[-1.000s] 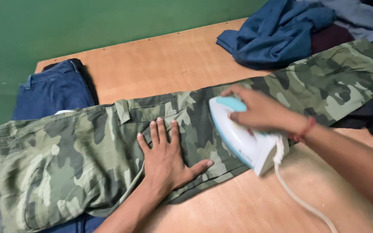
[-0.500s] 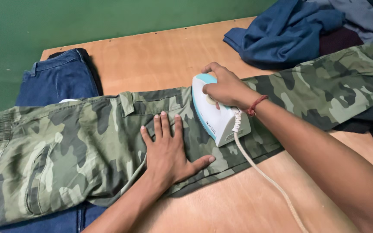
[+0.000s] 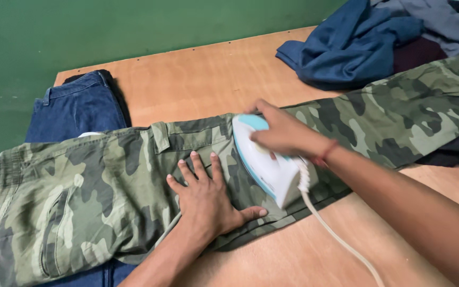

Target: The person irons a pair of camouflage-patterned trousers laid flat on a wooden table. They use a handheld electric iron, moving it back and forth along the fabric while holding the trousers in place with the other hand. The person adjusts the trousers' position several times to cover different areas.

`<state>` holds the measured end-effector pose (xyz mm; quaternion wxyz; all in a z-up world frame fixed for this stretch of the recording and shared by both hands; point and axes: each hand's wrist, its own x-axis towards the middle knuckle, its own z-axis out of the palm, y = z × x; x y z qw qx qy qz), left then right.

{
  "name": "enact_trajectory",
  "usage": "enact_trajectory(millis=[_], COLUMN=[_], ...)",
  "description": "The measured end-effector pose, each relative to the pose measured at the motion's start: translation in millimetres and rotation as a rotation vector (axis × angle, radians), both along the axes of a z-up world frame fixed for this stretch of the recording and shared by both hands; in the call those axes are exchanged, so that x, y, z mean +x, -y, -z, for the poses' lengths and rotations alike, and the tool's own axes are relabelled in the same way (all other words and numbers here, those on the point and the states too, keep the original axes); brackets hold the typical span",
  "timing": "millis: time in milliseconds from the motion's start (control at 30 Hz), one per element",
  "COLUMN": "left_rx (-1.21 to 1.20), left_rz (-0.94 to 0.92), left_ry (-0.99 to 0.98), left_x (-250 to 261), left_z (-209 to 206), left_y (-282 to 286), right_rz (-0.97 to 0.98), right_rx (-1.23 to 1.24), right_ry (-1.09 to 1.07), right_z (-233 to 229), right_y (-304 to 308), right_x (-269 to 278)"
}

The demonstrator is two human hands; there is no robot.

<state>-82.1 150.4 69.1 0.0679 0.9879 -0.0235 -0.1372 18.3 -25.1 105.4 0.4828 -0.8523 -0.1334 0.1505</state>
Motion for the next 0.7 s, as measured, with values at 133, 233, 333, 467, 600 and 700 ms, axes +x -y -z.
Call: enact_trajectory(millis=[133,233,333,467,600,700], left_rx=[-0.001,-0.017,-0.023,-0.028,-0.009,-0.007], left_rz=[-0.002,-0.002,0.008,0.01,0.008,-0.003], left_ry=[0.001,0.012,0.022,0.031,0.027,0.013], left_x=[3,3,4,4,4,5], left_z=[5,10,11,14,13,11], left_y=[-1,-3,-5,-4,-4,-2], right_rz=[0.055,0.033,-0.013,-0.009,0.026,0.021], right_rx=[-0.12,-0.093,-0.105,-0.276,-0.308,-0.205], right_ry=[0.005,0.018,0.038,-0.042,-0.031,0.106], right_z=[5,7,1,-16,-16,1], right_y=[-17,-15,-10,2,-2,-10], right_x=[34,28,2,-47,-46,-14])
